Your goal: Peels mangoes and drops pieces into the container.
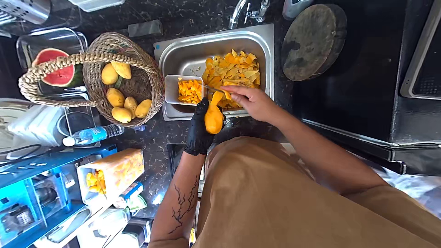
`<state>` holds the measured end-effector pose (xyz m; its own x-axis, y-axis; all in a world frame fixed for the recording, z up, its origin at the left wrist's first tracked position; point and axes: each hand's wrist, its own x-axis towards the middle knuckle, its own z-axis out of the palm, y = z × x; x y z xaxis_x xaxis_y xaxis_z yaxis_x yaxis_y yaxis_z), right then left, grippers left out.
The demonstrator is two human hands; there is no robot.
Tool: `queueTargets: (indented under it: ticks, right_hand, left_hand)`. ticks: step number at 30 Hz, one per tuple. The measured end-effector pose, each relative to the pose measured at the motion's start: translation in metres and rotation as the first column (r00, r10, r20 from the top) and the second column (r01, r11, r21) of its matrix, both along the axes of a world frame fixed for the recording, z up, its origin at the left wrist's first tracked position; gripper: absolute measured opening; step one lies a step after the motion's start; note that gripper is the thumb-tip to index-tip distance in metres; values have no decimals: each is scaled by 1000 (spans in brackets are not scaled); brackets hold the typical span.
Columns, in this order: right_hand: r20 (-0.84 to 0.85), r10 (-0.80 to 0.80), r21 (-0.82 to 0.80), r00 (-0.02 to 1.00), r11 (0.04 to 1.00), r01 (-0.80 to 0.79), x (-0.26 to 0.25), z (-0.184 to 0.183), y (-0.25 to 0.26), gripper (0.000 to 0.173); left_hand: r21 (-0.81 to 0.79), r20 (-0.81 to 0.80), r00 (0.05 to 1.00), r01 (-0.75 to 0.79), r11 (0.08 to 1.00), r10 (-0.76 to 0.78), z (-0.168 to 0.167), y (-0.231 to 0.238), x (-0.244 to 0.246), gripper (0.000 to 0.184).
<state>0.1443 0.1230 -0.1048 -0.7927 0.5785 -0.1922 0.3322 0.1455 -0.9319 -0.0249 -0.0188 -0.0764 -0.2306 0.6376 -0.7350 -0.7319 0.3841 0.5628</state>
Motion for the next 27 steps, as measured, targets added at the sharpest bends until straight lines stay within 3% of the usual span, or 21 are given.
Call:
queueTargets:
  ticks: [2, 6, 8, 9, 12, 15, 22, 25, 27]
  right_hand:
    - [13, -27, -16, 1000, 999, 28, 0, -3, 12, 39]
    - [132, -118, -49, 984, 991, 125, 3, -29, 35, 43]
    - [280, -86, -35, 956, 994, 100, 6, -36, 37, 51]
    - [307, -76, -50, 949, 994, 96, 5, -32, 30, 56]
    - [203, -88, -89, 975, 990, 108, -3, 3, -15, 50]
    - [78, -64, 16, 995, 998, 63, -6, 25, -54, 46]
    - [18, -54, 371, 998, 927, 43, -7, 13, -66, 44]
    - [-8, -52, 286, 999, 957, 53, -6, 14, -62, 42]
    - [-48, -21, 74, 999, 997, 24, -2, 18, -54, 40]
  left_hand:
    - [66, 12, 994, 108, 992, -109, 2, -8, -2, 46]
    - [372, 73, 956, 240, 897, -286, 5, -21, -5, 52]
    - [353, 121, 971, 150, 923, -204, 6, -13, -3, 53]
    - [277, 126, 986, 69, 959, -107, 6, -6, -2, 45]
    - [67, 191, 959, -225, 972, 208, -7, 20, -4, 36]
    - [75, 242, 904, -378, 923, 351, -21, 27, -2, 32]
    - [167, 299, 884, -420, 892, 360, -15, 26, 15, 30]
    - [165, 243, 910, -381, 910, 337, -11, 23, 12, 36]
    - [186, 262, 932, -303, 935, 250, -9, 13, 2, 44]
